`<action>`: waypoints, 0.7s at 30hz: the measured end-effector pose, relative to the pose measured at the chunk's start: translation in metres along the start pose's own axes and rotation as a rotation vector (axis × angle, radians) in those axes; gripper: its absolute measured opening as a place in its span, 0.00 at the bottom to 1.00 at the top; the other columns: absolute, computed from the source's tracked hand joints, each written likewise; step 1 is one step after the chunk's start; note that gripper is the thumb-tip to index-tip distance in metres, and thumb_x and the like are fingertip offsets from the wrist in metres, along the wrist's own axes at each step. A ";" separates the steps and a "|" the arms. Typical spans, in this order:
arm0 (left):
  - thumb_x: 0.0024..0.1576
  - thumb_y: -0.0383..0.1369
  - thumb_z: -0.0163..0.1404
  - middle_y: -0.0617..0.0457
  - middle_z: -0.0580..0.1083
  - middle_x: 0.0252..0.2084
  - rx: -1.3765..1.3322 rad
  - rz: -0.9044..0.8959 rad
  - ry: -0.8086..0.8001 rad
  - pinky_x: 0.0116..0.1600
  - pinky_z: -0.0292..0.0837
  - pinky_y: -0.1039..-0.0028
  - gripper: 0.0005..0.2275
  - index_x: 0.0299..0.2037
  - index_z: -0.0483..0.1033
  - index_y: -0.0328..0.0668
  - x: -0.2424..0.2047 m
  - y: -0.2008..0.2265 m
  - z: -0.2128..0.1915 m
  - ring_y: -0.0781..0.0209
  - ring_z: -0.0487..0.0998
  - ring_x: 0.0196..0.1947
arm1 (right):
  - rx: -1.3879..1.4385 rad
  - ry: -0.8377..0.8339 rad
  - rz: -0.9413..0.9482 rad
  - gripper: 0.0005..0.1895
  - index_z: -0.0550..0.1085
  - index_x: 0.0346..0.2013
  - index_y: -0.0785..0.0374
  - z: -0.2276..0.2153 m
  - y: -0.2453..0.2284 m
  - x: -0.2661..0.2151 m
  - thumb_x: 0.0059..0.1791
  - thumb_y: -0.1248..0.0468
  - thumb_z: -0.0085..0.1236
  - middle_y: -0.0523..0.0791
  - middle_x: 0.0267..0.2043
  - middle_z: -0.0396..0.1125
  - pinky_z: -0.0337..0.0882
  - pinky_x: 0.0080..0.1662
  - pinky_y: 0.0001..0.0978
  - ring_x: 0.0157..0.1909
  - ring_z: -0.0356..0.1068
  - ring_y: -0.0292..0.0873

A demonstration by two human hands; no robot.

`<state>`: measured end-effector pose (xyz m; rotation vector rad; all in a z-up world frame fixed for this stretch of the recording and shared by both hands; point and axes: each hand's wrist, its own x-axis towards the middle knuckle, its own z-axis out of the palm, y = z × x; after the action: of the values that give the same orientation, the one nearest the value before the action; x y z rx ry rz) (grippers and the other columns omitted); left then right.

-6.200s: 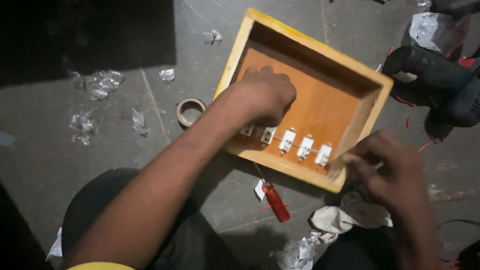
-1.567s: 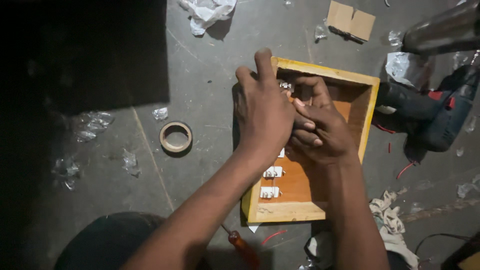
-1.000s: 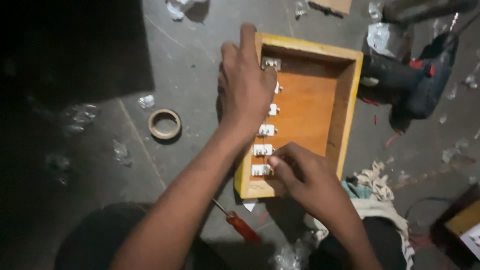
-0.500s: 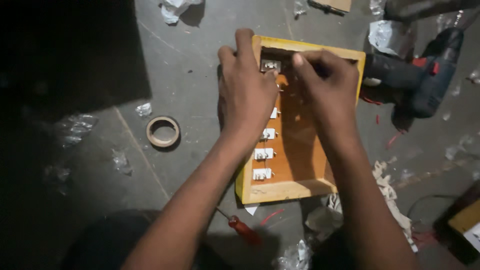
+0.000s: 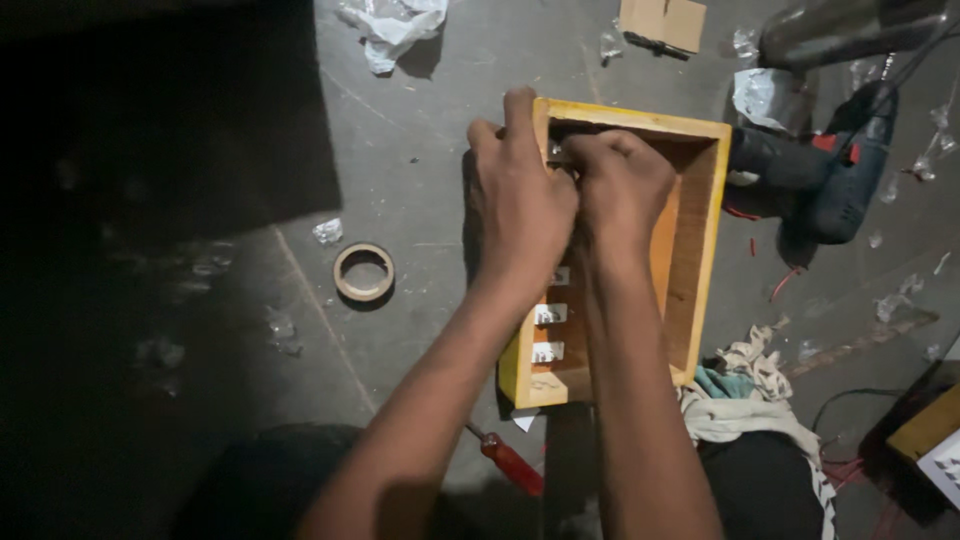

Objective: The person assembles small white electrical components inside a wooden box, connecting wires and securing them with a screwdriver. They use pliers to adjust connections and place a cardboard cover over the box.

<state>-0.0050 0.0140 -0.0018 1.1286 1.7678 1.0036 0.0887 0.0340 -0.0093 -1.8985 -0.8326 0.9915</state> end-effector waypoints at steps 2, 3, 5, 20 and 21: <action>0.49 0.20 0.54 0.35 0.66 0.48 -0.052 0.040 0.033 0.52 0.71 0.50 0.31 0.65 0.61 0.45 -0.006 -0.002 -0.002 0.32 0.75 0.48 | -0.008 0.011 -0.101 0.04 0.77 0.24 0.70 -0.003 0.005 -0.002 0.43 0.72 0.62 0.39 0.23 0.68 0.65 0.31 0.24 0.27 0.64 0.31; 0.48 0.21 0.54 0.35 0.67 0.47 -0.048 0.040 0.034 0.52 0.72 0.50 0.31 0.65 0.62 0.46 -0.006 -0.003 -0.002 0.32 0.75 0.48 | -0.010 0.017 -0.151 0.04 0.77 0.25 0.69 -0.004 0.007 -0.003 0.44 0.72 0.62 0.38 0.24 0.68 0.66 0.32 0.24 0.28 0.64 0.30; 0.48 0.22 0.54 0.35 0.67 0.46 -0.049 0.034 0.034 0.50 0.72 0.51 0.31 0.65 0.62 0.47 -0.006 -0.003 0.001 0.32 0.75 0.46 | -0.192 0.042 -0.290 0.03 0.78 0.28 0.69 -0.008 0.007 -0.003 0.45 0.71 0.64 0.38 0.25 0.71 0.68 0.35 0.23 0.29 0.66 0.30; 0.57 0.27 0.57 0.35 0.69 0.46 0.131 0.081 0.003 0.47 0.73 0.49 0.27 0.65 0.59 0.49 -0.004 -0.002 0.008 0.30 0.77 0.45 | -0.564 0.030 -0.956 0.07 0.76 0.41 0.67 -0.027 0.001 -0.016 0.56 0.69 0.68 0.47 0.41 0.65 0.67 0.48 0.37 0.46 0.66 0.46; 0.57 0.28 0.58 0.34 0.69 0.45 0.135 0.070 0.007 0.46 0.73 0.49 0.27 0.65 0.59 0.49 -0.009 -0.003 0.010 0.30 0.78 0.45 | -0.600 0.049 -0.964 0.08 0.76 0.41 0.67 -0.029 0.004 -0.018 0.57 0.68 0.68 0.47 0.41 0.64 0.66 0.46 0.38 0.47 0.66 0.47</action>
<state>0.0057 0.0063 -0.0063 1.2799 1.8354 0.9415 0.1061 0.0068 0.0038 -1.6041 -1.9078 0.0879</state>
